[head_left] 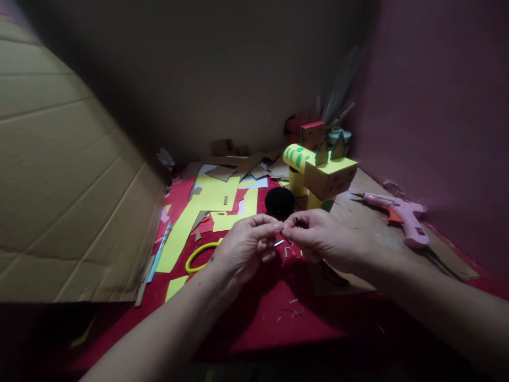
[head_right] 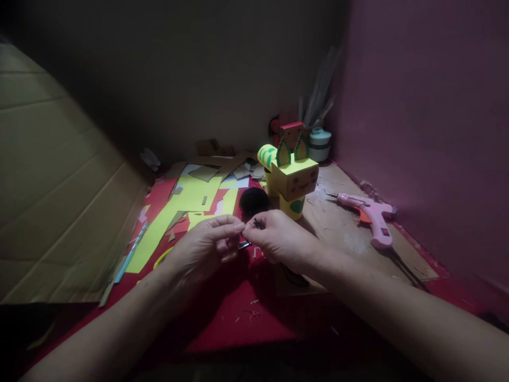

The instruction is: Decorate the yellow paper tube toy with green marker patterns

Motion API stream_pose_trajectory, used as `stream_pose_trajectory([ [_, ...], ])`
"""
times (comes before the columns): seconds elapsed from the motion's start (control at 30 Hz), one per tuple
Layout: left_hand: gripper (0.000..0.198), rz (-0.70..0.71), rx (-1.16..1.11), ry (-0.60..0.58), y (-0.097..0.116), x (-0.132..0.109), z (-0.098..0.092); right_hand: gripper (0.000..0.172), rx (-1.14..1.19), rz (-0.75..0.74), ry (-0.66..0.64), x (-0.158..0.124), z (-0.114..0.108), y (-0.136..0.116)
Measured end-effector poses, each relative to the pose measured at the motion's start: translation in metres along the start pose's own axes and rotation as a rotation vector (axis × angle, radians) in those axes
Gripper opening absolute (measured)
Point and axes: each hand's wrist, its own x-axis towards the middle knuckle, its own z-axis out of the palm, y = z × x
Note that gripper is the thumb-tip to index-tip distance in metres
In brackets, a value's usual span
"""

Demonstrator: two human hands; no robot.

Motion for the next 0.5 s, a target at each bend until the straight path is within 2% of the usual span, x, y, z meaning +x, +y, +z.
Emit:
stream_pose_trajectory([
  [0.1, 0.024, 0.044, -0.024, 0.021, 0.0, 0.001, 0.0, 0.019, 0.082, 0.005, -0.034, 0.005, 0.0, 0.002],
  [0.3, 0.012, 0.09, -0.011, -0.014, 0.01, 0.001, -0.007, 0.017, 0.318, 0.047, -0.141, 0.012, -0.008, -0.004],
  [0.4, 0.008, 0.148, -0.02, -0.014, 0.014, 0.002, -0.014, 0.007, 0.46, 0.058, -0.131, 0.017, -0.016, -0.007],
  [0.5, 0.009, 0.142, -0.013, -0.082, 0.012, 0.002, -0.016, 0.007, 0.578, 0.076, -0.111, 0.021, -0.02, -0.005],
])
